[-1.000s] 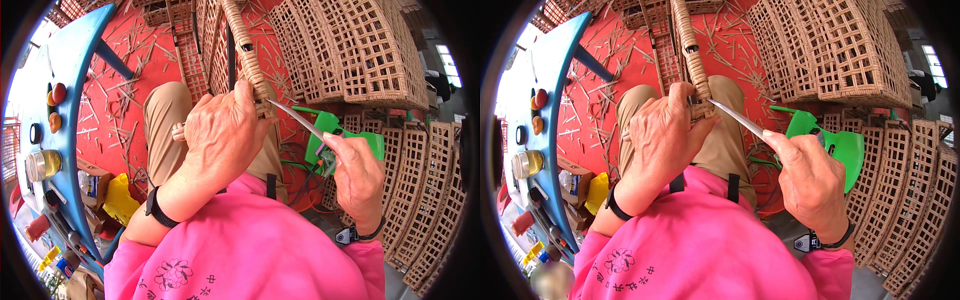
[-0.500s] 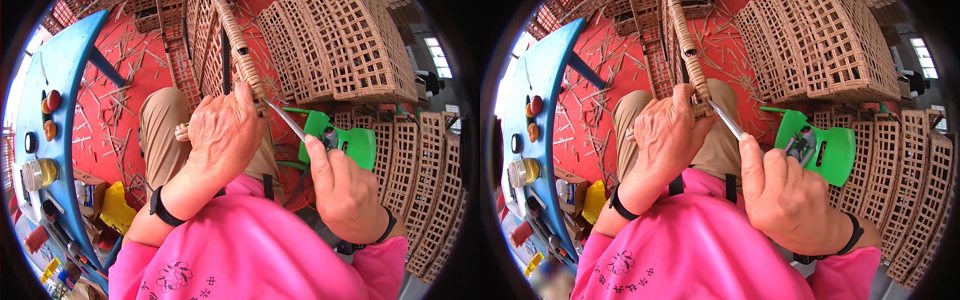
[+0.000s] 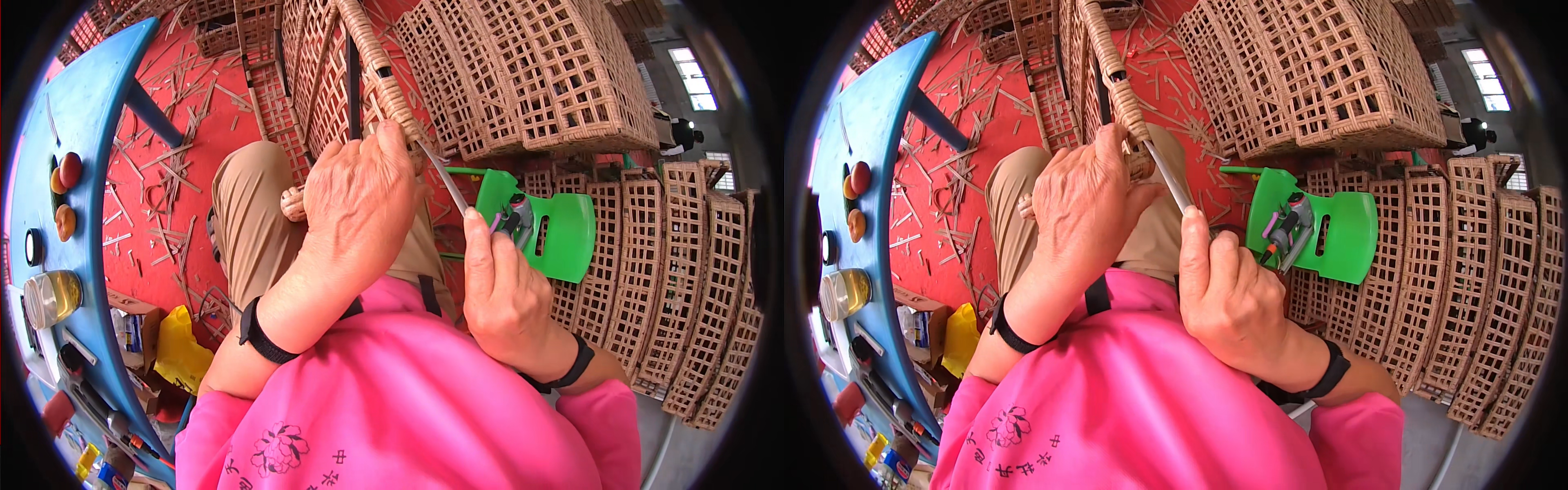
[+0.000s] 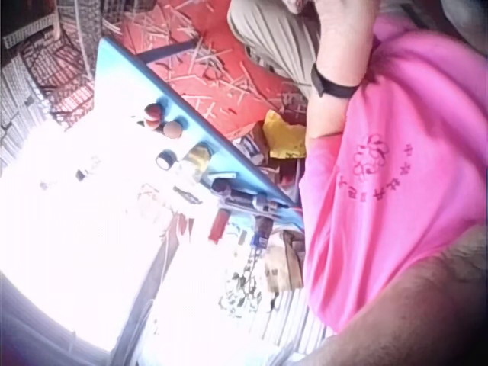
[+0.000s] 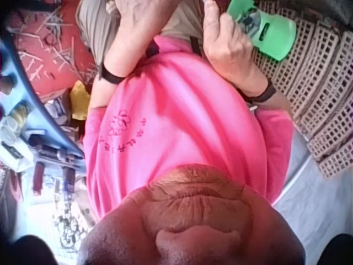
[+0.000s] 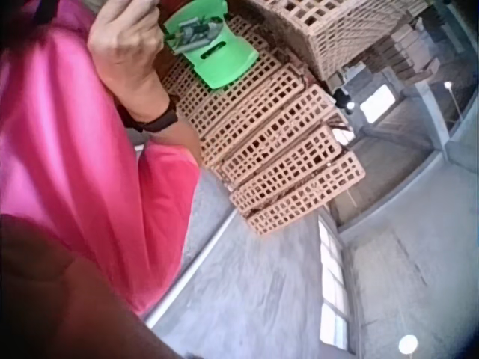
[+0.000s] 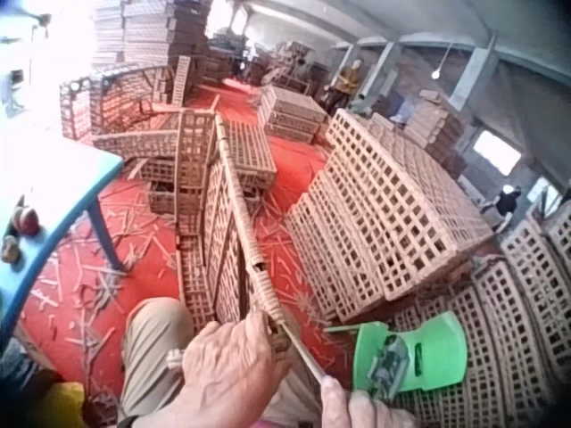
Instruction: Weaving wicker strands around the frame of a piece of furniture and securing them with a staple gun.
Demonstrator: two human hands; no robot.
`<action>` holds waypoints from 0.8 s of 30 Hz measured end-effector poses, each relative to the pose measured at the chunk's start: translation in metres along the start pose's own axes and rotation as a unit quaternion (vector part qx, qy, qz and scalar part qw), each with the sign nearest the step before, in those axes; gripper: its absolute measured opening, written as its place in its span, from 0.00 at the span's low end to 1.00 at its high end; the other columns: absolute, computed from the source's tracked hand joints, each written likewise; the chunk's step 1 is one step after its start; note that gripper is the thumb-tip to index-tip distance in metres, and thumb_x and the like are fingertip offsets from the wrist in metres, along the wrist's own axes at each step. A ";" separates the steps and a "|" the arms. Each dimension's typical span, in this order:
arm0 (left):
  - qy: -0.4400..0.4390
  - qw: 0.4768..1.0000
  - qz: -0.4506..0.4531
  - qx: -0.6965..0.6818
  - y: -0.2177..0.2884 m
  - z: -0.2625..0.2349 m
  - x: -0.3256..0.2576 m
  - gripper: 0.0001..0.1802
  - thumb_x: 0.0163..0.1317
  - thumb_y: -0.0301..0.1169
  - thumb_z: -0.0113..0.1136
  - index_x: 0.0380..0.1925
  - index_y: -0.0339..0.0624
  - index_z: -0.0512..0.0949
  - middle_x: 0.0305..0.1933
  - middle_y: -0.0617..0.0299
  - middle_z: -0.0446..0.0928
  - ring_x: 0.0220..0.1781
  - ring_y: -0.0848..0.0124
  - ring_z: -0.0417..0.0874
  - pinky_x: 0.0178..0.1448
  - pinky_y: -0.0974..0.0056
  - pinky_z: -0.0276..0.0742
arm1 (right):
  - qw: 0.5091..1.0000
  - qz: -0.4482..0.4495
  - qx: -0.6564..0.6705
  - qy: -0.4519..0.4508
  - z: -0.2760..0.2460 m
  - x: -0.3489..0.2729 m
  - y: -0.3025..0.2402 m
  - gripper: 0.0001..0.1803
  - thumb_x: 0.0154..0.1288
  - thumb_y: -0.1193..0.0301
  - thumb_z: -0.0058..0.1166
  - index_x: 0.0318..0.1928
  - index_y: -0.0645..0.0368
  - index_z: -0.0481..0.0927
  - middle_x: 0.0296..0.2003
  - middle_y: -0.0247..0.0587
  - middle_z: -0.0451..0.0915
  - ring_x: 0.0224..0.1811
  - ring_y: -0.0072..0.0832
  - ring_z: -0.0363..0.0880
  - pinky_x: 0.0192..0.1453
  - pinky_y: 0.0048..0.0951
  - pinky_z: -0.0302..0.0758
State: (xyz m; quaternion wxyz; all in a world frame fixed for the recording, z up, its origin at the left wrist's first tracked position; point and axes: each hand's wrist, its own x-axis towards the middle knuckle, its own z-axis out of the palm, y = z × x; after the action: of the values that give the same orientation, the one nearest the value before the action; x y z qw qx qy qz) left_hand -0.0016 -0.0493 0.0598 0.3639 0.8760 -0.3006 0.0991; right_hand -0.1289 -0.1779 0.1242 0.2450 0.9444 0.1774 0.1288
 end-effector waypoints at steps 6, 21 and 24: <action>-0.009 0.999 0.025 0.043 -0.006 0.003 -0.001 0.24 0.48 0.29 0.68 0.45 0.39 0.71 0.29 0.51 0.79 0.35 0.52 0.81 0.42 0.52 0.74 | 0.998 0.050 -0.034 0.027 0.018 -0.006 -0.016 0.24 0.57 0.82 0.54 0.57 0.74 0.74 0.27 0.39 0.70 0.20 0.22 0.68 0.17 0.19 0.69; -0.001 0.990 0.057 0.131 0.003 0.006 -0.005 0.28 0.51 0.40 0.71 0.48 0.42 0.71 0.31 0.54 0.79 0.36 0.55 0.82 0.40 0.54 0.74 | 0.849 0.234 0.474 0.000 0.037 -0.022 0.000 0.30 0.59 0.87 0.45 0.64 0.63 0.65 0.42 0.53 0.79 0.39 0.44 0.81 0.45 0.40 0.78; -0.016 0.991 0.026 0.128 0.008 0.005 -0.002 0.25 0.49 0.38 0.71 0.42 0.40 0.70 0.33 0.55 0.80 0.38 0.57 0.82 0.44 0.54 0.73 | 0.825 0.227 0.516 0.044 0.033 -0.033 0.012 0.31 0.58 0.87 0.46 0.65 0.62 0.65 0.40 0.51 0.78 0.37 0.42 0.81 0.41 0.38 0.79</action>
State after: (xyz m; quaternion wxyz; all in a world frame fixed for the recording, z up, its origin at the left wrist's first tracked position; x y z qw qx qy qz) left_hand -0.0085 -0.0563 0.0604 0.2412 0.9086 -0.3143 0.1321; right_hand -0.1441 -0.2144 0.0969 -0.3225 0.9399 0.0094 0.1115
